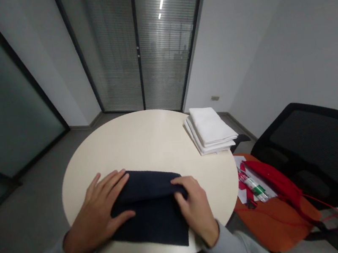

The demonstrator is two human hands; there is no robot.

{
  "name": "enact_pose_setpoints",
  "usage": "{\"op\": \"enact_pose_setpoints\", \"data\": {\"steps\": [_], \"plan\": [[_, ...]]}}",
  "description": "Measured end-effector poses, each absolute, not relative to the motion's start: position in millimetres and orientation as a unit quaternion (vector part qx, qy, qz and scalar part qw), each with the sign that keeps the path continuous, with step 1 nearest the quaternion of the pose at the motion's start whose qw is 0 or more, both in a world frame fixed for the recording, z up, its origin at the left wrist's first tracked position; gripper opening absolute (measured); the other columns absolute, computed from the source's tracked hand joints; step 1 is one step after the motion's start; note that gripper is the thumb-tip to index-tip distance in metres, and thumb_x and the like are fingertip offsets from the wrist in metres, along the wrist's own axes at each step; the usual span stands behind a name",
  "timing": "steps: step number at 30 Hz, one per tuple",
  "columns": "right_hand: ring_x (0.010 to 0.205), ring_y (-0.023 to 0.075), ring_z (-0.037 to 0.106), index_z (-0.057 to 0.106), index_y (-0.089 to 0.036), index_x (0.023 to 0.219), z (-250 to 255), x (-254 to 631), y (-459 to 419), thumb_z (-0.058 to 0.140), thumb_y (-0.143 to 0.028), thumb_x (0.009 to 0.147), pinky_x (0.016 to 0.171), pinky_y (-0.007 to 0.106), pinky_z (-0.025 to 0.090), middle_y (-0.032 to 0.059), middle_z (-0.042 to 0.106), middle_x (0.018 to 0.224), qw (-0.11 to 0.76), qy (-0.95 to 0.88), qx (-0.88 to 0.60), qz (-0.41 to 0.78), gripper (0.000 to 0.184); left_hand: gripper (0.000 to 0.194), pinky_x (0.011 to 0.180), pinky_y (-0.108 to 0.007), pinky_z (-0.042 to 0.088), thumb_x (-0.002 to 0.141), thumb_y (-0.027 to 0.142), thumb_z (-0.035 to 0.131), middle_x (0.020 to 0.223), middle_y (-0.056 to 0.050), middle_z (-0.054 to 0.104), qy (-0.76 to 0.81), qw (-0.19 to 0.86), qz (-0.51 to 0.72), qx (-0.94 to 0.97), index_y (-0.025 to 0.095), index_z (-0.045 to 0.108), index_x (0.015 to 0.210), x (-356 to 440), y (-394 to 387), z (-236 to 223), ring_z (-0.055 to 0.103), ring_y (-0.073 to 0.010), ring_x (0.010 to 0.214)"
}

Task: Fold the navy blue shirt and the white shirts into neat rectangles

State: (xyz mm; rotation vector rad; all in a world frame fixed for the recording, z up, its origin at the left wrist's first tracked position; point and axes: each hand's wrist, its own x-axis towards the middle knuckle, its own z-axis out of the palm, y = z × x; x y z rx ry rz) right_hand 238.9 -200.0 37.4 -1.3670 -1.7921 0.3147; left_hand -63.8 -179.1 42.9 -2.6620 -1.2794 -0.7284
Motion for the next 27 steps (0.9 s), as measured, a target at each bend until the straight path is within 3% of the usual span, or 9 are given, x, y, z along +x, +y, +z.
{"op": "enact_pose_setpoints", "data": {"steps": [2, 5, 8, 11, 17, 21, 23, 25, 27], "plan": [[0.100, 0.0250, 0.070, 0.069, -0.023, 0.106, 51, 245, -163, 0.060, -0.027, 0.091, 0.091, 0.041, 0.056, 0.0061, 0.075, 0.105, 0.439, -0.671, -0.574, 0.168, 0.018, 0.069, 0.126, -0.061, 0.019, 0.094, 0.052, 0.067, 0.150, -0.010, 0.060, -0.436, 0.021, -0.233, -0.869, 0.027, 0.047, 0.154, -68, -145, 55, 0.054, -0.0332, 0.138], [0.105, 0.0279, 0.069, 0.066, -0.020, 0.117, 62, 248, -112, 0.061, -0.033, 0.090, 0.096, 0.044, 0.053, 0.0098, 0.073, 0.112, 0.421, -0.678, -0.583, 0.153, 0.030, 0.046, 0.117, -0.050, 0.040, 0.096, 0.039, 0.065, 0.134, -0.004, 0.072, -0.475, -0.062, -0.226, -0.848, 0.030, 0.061, 0.140, -67, -82, 63, 0.065, -0.0284, 0.122], [0.128, 0.0336, 0.057, 0.056, -0.013, 0.139, 58, 245, -91, 0.059, -0.029, 0.090, 0.108, 0.051, 0.046, 0.0196, 0.061, 0.139, 0.367, -0.699, -0.613, 0.032, 0.051, 0.048, 0.101, -0.042, 0.052, 0.094, 0.034, 0.065, 0.130, -0.007, 0.072, -0.558, -0.086, -0.231, -0.792, 0.027, 0.060, 0.141, -61, -34, 60, 0.067, -0.0292, 0.116], [0.140, 0.0361, 0.045, 0.050, -0.017, 0.149, 44, 240, -100, 0.058, -0.035, 0.096, 0.113, 0.054, 0.040, 0.0190, 0.047, 0.155, 0.291, -0.717, -0.631, -0.054, 0.056, 0.062, 0.109, -0.047, 0.046, 0.094, 0.035, 0.065, 0.147, -0.013, 0.060, -0.567, -0.024, -0.239, -0.788, 0.020, 0.049, 0.152, -57, -23, 51, 0.057, -0.0329, 0.131], [0.150, 0.0358, 0.037, 0.048, -0.027, 0.155, 7, 235, -114, 0.043, -0.057, 0.105, 0.120, 0.058, 0.030, 0.0099, 0.042, 0.164, 0.087, -0.766, -0.635, 0.046, 0.058, 0.069, 0.125, -0.054, 0.026, 0.098, 0.070, 0.048, 0.164, -0.006, 0.044, -0.435, -0.139, -0.102, -0.884, 0.030, 0.050, 0.154, -60, -40, 13, 0.037, -0.0312, 0.151], [0.156, 0.0377, 0.026, 0.036, -0.029, 0.162, 1, 227, -92, 0.031, -0.058, 0.108, 0.123, 0.062, 0.021, 0.0077, 0.027, 0.171, 0.038, -0.774, -0.631, 0.049, 0.061, 0.070, 0.125, -0.064, 0.011, 0.102, 0.071, 0.035, 0.169, -0.006, 0.034, -0.480, -0.137, -0.056, -0.865, 0.029, 0.045, 0.157, -58, -28, 6, 0.026, -0.0330, 0.157], [0.156, 0.0384, 0.025, 0.036, -0.026, 0.162, 6, 223, -83, 0.033, -0.057, 0.108, 0.123, 0.062, 0.019, 0.0097, 0.025, 0.172, 0.047, -0.774, -0.631, 0.020, 0.063, 0.068, 0.125, -0.062, 0.013, 0.103, 0.067, 0.035, 0.169, -0.009, 0.035, -0.496, -0.109, -0.076, -0.858, 0.025, 0.048, 0.155, -56, -25, 13, 0.028, -0.0330, 0.156], [0.155, 0.0387, 0.025, 0.040, -0.023, 0.160, 14, 222, -82, 0.037, -0.055, 0.107, 0.123, 0.062, 0.016, 0.0124, 0.026, 0.171, 0.088, -0.770, -0.632, -0.025, 0.062, 0.063, 0.123, -0.057, 0.024, 0.103, 0.064, 0.040, 0.163, -0.011, 0.045, -0.499, -0.081, -0.118, -0.855, 0.022, 0.054, 0.148, -58, -31, 21, 0.038, -0.0322, 0.150], [0.150, 0.0357, 0.033, 0.049, -0.021, 0.152, 23, 223, -91, 0.043, -0.053, 0.107, 0.123, 0.058, 0.018, 0.0147, 0.038, 0.165, 0.139, -0.779, -0.610, -0.046, 0.056, 0.059, 0.114, -0.051, 0.037, 0.100, 0.065, 0.048, 0.149, -0.011, 0.058, -0.496, -0.075, -0.144, -0.853, 0.022, 0.061, 0.138, -64, -45, 24, 0.050, -0.0322, 0.138]]}}
